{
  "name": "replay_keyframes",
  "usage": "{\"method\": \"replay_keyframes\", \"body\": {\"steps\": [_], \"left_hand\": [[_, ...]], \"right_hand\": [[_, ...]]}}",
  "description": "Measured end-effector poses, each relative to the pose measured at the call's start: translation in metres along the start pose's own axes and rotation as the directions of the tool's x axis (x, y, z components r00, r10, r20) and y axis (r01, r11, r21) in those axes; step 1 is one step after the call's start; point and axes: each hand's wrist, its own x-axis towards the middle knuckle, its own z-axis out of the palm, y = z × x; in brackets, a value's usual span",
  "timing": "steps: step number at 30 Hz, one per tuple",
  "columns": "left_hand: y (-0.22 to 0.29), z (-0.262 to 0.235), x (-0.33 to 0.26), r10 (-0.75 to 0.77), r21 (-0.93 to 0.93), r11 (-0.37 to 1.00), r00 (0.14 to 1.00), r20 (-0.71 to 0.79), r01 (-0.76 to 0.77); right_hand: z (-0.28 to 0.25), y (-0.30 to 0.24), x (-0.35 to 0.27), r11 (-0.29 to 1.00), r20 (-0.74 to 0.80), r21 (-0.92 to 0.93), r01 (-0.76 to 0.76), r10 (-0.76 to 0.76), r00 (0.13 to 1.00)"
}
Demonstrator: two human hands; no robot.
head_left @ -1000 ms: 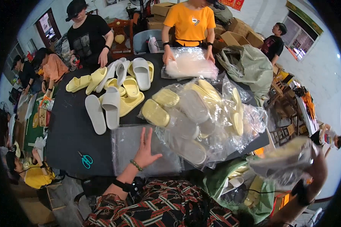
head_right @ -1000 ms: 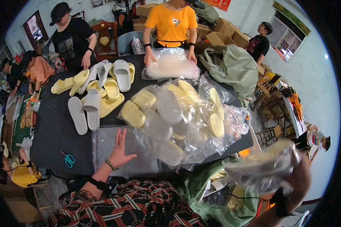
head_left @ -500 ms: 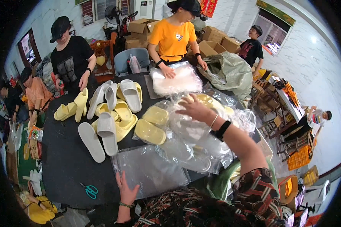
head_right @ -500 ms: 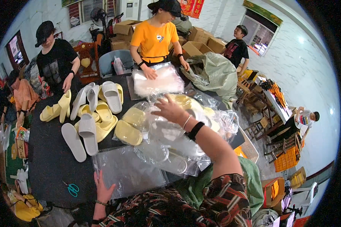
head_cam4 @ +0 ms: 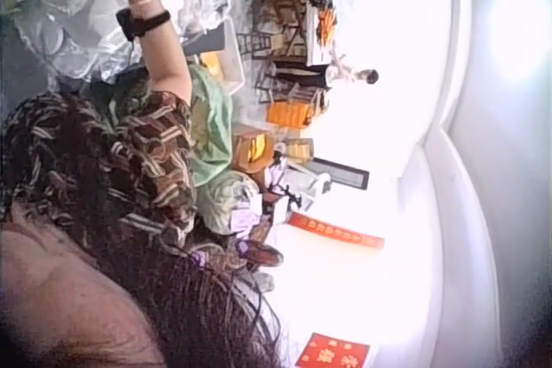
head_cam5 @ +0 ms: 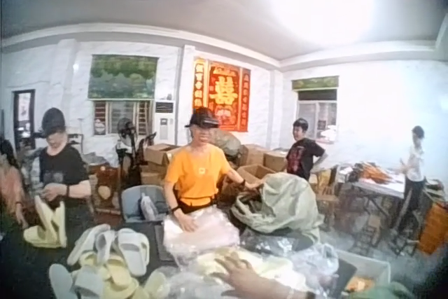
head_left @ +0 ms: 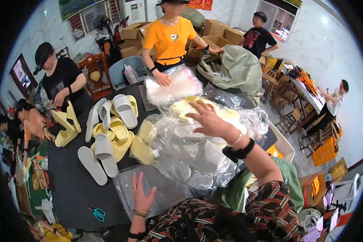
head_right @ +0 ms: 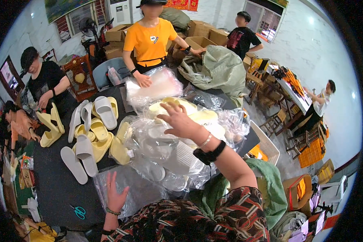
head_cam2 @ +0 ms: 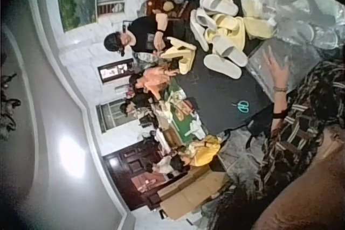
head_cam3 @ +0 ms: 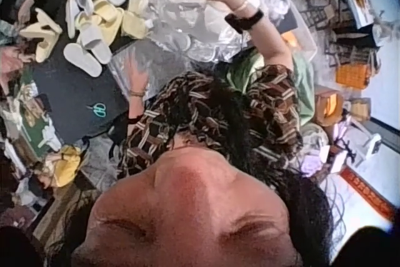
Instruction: The person is packaging slippers of different colors into plastic bags at a communal work table.
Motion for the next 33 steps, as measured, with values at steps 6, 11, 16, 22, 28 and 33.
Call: {"method": "replay_keyframes", "body": {"steps": [6, 11, 16, 22, 28, 33], "left_hand": [[0.046, 0.033, 0.027, 0.172, 0.046, 0.984, 0.984, 0.038, -0.174], [0.086, 0.046, 0.054, 0.275, 0.133, 0.953, 0.961, -0.008, -0.272], [0.11, 0.045, 0.1, 0.386, 0.225, 0.906, 0.918, -0.09, -0.359], [0.099, 0.052, 0.17, 0.385, 0.209, 0.912, 0.913, -0.139, -0.353], [0.077, 0.076, 0.222, 0.192, 0.215, 0.96, 0.98, -0.053, -0.177], [0.075, 0.084, 0.236, -0.028, 0.194, 0.981, 0.999, 0.034, 0.021]], "right_hand": [[-0.052, 0.03, -0.09, 0.959, -0.093, 0.171, -0.224, 0.242, 0.966], [-0.044, 0.036, -0.141, 0.886, -0.053, 0.24, -0.396, 0.42, 0.906], [-0.015, 0.03, -0.163, 0.877, -0.017, 0.335, -0.345, 0.372, 0.928], [0.006, 0.016, -0.163, 0.902, 0.097, 0.353, -0.249, 0.229, 0.969], [0.029, 0.016, -0.163, 0.921, 0.175, 0.306, -0.241, 0.194, 0.965], [0.036, 0.016, -0.162, 0.91, 0.235, 0.295, -0.29, 0.225, 0.946]]}}
